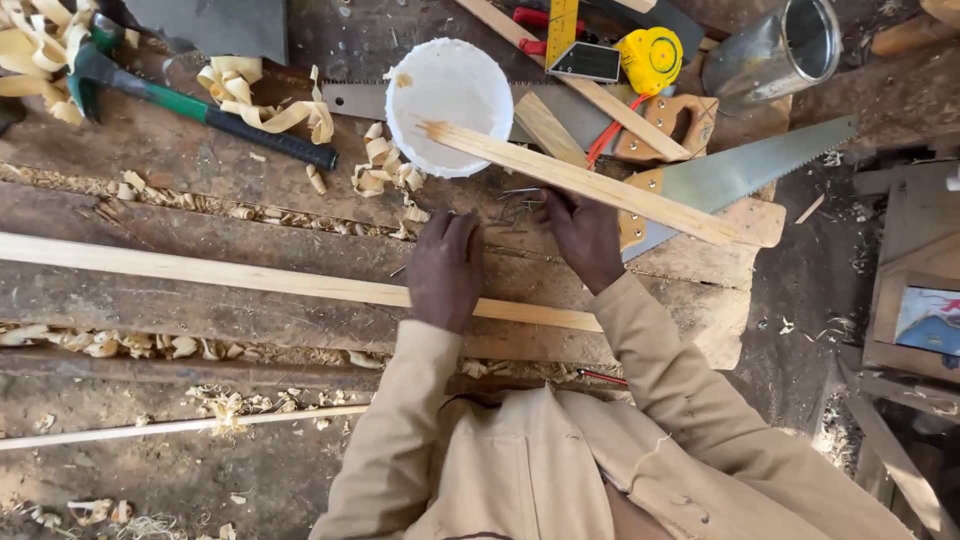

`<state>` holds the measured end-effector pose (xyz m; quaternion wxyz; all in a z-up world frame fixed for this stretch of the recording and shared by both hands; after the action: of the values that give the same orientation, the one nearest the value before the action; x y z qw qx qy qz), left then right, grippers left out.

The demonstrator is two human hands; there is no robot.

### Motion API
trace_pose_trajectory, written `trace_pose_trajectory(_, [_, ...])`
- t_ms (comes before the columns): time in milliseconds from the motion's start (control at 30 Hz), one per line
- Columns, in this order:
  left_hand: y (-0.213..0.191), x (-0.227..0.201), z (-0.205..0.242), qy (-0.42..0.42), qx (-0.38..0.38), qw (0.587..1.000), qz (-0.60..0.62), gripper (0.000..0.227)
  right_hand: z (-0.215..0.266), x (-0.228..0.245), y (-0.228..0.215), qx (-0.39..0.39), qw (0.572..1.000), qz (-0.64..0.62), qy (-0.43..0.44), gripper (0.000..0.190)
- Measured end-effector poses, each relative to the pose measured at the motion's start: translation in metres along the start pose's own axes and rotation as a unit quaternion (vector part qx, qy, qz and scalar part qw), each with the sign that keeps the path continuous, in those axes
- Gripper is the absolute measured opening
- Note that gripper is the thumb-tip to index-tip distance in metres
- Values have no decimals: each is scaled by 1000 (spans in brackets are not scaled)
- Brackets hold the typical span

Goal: The person measures and marks a wooden plank, then saws it to size. They hammer nails into the plank and apply glue to join it with another piece of wood.

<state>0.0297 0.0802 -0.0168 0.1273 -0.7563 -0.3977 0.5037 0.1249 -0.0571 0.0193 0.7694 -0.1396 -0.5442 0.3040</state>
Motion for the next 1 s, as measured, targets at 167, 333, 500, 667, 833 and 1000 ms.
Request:
trace_pose_trajectory(167, [32,5,-17,51,42,995,-80,11,-8,-12,0,-22,992,126,-11,29])
trace_pose_trajectory(333, [34,5,-21,56,70,993,-81,5,-2,-6,1,-71,985,153,-26,28])
trace_pose_trajectory(500, [30,18,-14,58,113,986,-112,13,6,-5,-4,-105,978,126,-127,22])
trace_pose_trajectory(667, [0,12,-13,-156,13,963,221,6,5,12,-12,-154,974,113,-125,37])
trace_pose_trajectory(833, [-30,-8,-8,-270,-140,816,491,18,9,10,-1,-80,943,205,-251,22])
trace_pose_trajectory(1000, [-60,2,24,-343,-320,671,575,11,32,48,46,100,931,106,-333,11])
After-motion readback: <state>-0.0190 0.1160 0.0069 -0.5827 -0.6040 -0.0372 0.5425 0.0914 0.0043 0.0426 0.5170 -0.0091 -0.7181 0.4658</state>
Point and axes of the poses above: each hand's wrist, its own z-axis away from the middle knuckle, its own y-axis out of the palm, x = y × z, the point moved 1 cm from there along -z, towards the middle knuckle, and after that the axes turned 13 degrees about y, right-handed, at the moved point
